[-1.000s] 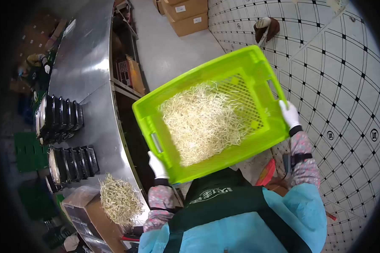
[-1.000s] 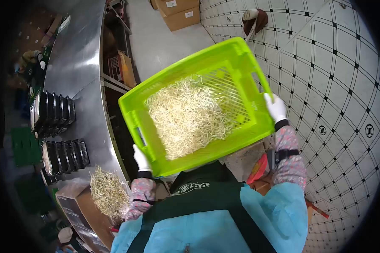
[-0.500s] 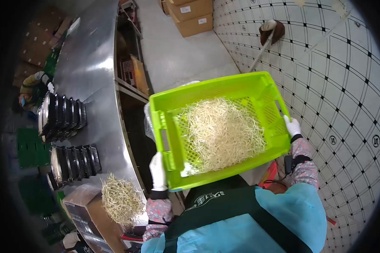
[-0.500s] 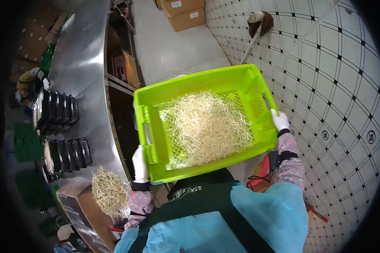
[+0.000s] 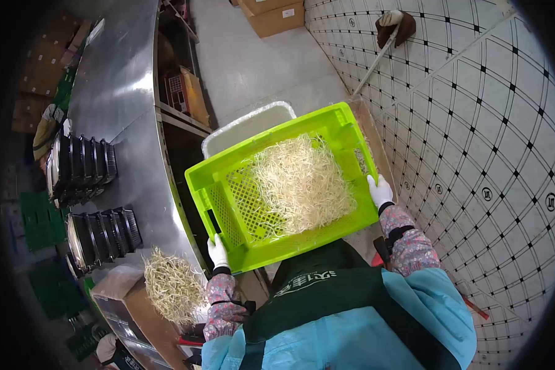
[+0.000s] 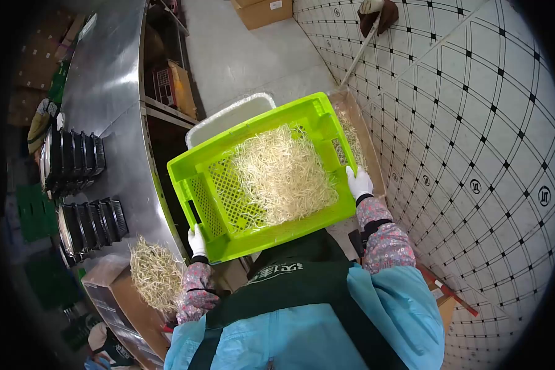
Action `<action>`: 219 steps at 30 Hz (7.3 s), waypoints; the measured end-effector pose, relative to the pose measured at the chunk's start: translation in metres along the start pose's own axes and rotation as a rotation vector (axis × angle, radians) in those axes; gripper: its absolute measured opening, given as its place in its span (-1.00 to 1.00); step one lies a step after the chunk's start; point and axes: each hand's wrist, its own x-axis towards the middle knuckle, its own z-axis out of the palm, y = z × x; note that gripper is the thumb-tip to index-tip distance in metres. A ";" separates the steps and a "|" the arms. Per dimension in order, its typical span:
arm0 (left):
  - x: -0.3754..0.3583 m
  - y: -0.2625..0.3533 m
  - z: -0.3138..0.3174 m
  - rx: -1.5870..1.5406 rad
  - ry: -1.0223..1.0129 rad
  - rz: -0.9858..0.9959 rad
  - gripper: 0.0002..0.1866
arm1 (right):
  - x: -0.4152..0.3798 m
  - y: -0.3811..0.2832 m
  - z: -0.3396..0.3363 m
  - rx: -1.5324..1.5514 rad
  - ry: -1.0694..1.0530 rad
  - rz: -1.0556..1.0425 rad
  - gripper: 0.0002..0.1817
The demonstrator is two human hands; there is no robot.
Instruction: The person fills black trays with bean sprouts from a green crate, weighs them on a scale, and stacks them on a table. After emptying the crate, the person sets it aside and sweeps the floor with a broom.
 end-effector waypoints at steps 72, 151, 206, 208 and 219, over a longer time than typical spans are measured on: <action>-0.084 0.091 0.175 -0.235 -0.498 -0.164 0.09 | 0.033 -0.183 0.080 -0.149 -0.440 -0.792 0.04; -0.124 0.106 0.019 -0.562 -0.411 -0.102 -0.62 | -0.049 -0.189 0.110 0.522 -0.615 -0.638 -0.11; -0.752 -0.283 -0.365 -0.104 1.776 -0.563 -0.66 | -0.288 -0.293 0.152 -0.212 -0.942 -1.176 -0.33; -0.757 -0.259 -0.370 -0.083 1.928 -0.479 -0.67 | -0.296 -0.294 0.160 -0.230 -0.938 -1.179 -0.38; -0.591 -0.010 -0.402 0.053 1.711 0.360 -0.76 | -0.232 -0.338 0.181 -0.489 -0.310 -2.070 -0.54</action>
